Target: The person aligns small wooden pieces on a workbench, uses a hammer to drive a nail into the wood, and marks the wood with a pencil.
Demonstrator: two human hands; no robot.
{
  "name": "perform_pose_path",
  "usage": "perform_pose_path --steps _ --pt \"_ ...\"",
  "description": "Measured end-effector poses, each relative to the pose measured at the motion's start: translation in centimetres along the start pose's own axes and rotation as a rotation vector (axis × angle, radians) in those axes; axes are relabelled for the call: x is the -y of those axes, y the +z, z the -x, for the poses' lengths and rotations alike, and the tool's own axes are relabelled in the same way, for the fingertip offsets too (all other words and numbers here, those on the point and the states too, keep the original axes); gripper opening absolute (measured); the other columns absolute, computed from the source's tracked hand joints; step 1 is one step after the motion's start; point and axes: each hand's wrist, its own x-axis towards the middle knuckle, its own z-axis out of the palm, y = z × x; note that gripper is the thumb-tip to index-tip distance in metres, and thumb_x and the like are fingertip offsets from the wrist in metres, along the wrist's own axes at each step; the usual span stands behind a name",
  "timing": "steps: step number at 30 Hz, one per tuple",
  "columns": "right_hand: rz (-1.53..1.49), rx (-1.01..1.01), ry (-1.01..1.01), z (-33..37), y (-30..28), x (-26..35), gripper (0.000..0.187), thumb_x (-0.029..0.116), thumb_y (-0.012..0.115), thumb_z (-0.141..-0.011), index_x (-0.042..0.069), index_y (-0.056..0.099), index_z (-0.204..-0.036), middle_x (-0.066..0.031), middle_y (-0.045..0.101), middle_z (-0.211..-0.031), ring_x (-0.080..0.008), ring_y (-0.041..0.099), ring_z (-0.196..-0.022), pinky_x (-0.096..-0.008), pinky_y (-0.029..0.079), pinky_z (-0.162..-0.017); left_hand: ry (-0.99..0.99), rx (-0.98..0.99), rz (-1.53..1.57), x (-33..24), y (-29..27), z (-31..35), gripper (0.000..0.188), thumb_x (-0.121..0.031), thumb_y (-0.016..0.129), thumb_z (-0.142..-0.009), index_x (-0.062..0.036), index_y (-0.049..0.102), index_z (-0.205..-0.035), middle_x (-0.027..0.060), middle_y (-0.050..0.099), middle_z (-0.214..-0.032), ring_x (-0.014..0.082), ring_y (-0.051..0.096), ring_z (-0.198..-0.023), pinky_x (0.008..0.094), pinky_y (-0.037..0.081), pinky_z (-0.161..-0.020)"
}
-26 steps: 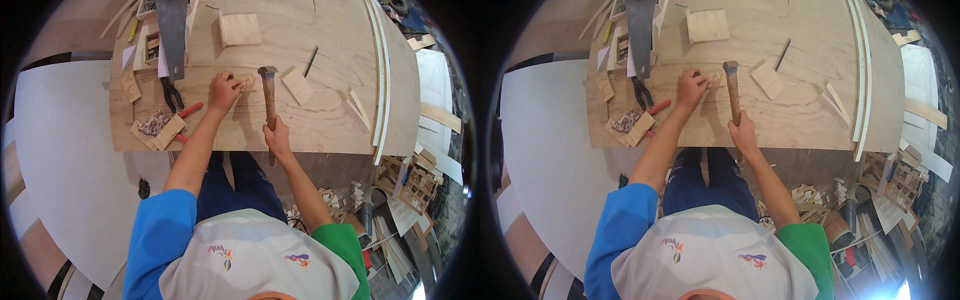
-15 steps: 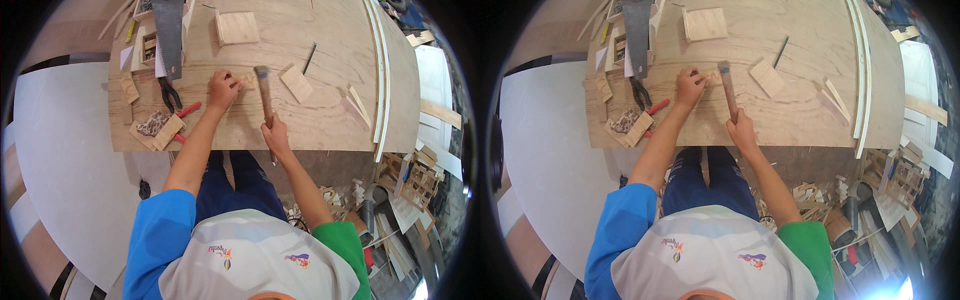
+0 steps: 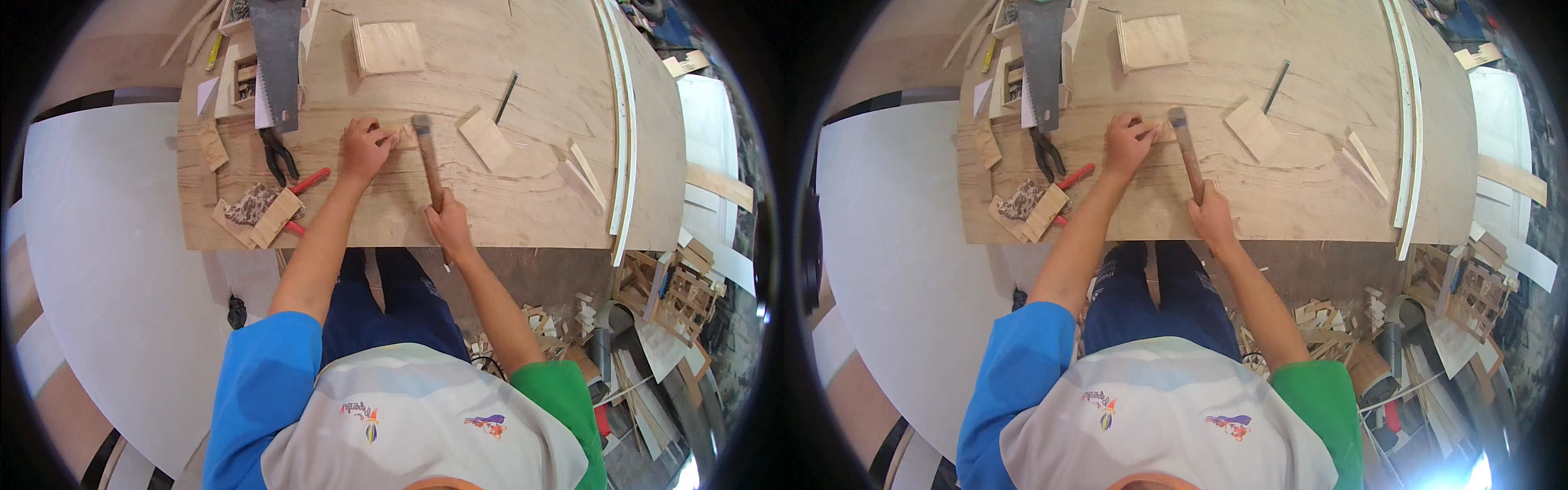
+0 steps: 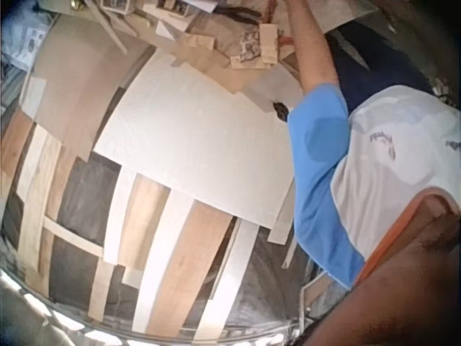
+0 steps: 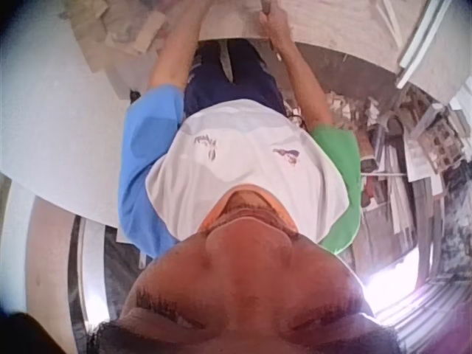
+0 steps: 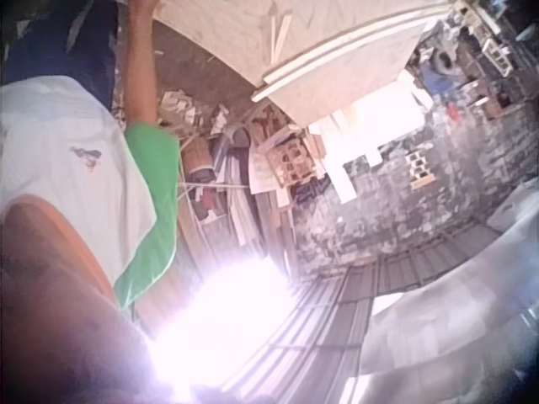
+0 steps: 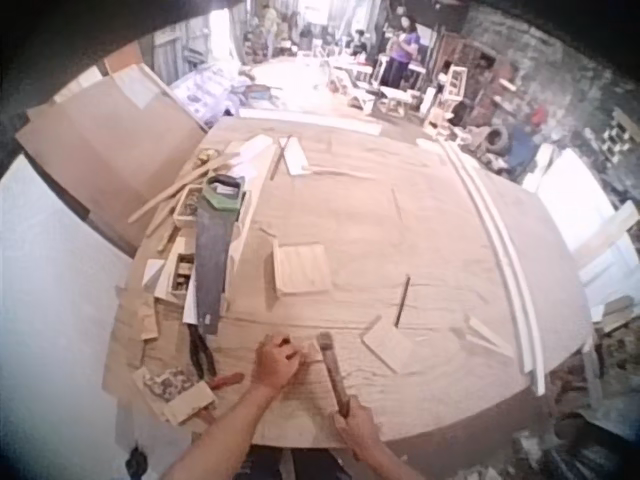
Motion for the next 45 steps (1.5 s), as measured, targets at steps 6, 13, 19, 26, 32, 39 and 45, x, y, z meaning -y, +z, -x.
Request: perform_pose_path --steps 6,13,19,26,32,39,45 --pt "0.047 0.012 0.015 -0.6 0.1 -0.9 0.024 0.011 0.062 -0.081 -0.004 0.052 -0.096 -0.0295 0.061 -0.072 -0.049 0.062 -0.074 -0.0513 0.048 -0.065 0.017 -0.025 -0.022 -0.3 -0.1 -0.5 0.014 -0.023 0.082 -0.071 -0.0115 0.077 -0.077 0.006 0.063 -0.091 0.0276 0.057 -0.089 0.0411 0.046 -0.081" --pt "0.037 0.038 -0.054 0.0 0.1 -0.6 0.024 0.012 0.063 -0.082 -0.004 0.052 -0.096 -0.03 0.06 -0.072 -0.0498 0.062 -0.075 -0.0512 0.048 -0.065 -0.003 -0.023 -0.008 0.0 0.2 -0.4 0.013 -0.022 0.081 -0.071 -0.0111 0.076 -0.076 0.0061 0.063 -0.091 0.0282 0.057 -0.091 0.0411 0.045 -0.083" --pt "0.047 0.049 -0.01 -0.4 0.2 -0.8 0.023 0.012 0.063 -0.082 -0.004 0.053 -0.094 -0.0297 0.061 -0.072 -0.0499 0.062 -0.073 -0.051 0.048 -0.064 0.004 -0.021 0.0 -0.4 -0.2 -0.6 0.013 -0.021 0.081 -0.071 -0.0114 0.077 -0.078 0.0059 0.063 -0.091 0.0281 0.056 -0.089 0.0407 0.047 -0.081" --pt "-0.045 0.033 -0.004 -0.5 0.0 -0.3 0.023 0.01 0.063 -0.081 -0.006 0.052 -0.094 -0.0305 0.061 -0.073 -0.0504 0.062 -0.076 -0.0512 0.048 -0.064 -0.018 -0.039 0.016 -0.2 -0.1 -0.5 0.014 -0.021 0.082 -0.072 -0.0102 0.079 -0.081 0.0054 0.064 -0.09 0.0266 0.059 -0.088 0.0396 0.048 -0.078" --pt "-0.005 0.05 -0.016 -1.3 -0.5 -0.9 0.024 0.012 0.063 -0.081 -0.006 0.053 -0.094 -0.0308 0.061 -0.074 -0.0499 0.062 -0.075 -0.0499 0.048 -0.065 -0.033 -0.013 0.006 -0.5 -0.3 -0.5 0.016 -0.022 0.083 -0.069 -0.0114 0.078 -0.08 0.0057 0.064 -0.091 0.0269 0.058 -0.09 0.04 0.048 -0.08" --pt "-0.076 -0.018 0.072 -3.4 -0.9 -2.0 0.021 0.01 0.063 -0.08 -0.004 0.054 -0.092 -0.0271 0.06 -0.07 -0.0437 0.065 -0.068 -0.0459 0.049 -0.062 0.125 0.205 -0.146 -3.1 -2.9 -1.2 0.045 -0.028 0.081 -0.072 -0.0146 0.071 -0.113 0.0085 0.063 -0.109 0.0294 0.056 -0.105 0.0414 0.044 -0.092" --pt "-0.206 -0.082 0.129 -7.0 -2.2 -3.3 0.015 0.007 0.063 -0.083 -0.006 0.057 -0.088 -0.0092 0.058 -0.061 -0.014 0.056 -0.047 -0.0316 0.046 -0.044 0.098 0.224 -0.153 -2.6 -1.6 0.1 0.051 -0.028 0.08 -0.075 -0.0127 0.067 -0.122 0.012 0.06 -0.113 0.0311 0.055 -0.106 0.0436 0.042 -0.092"
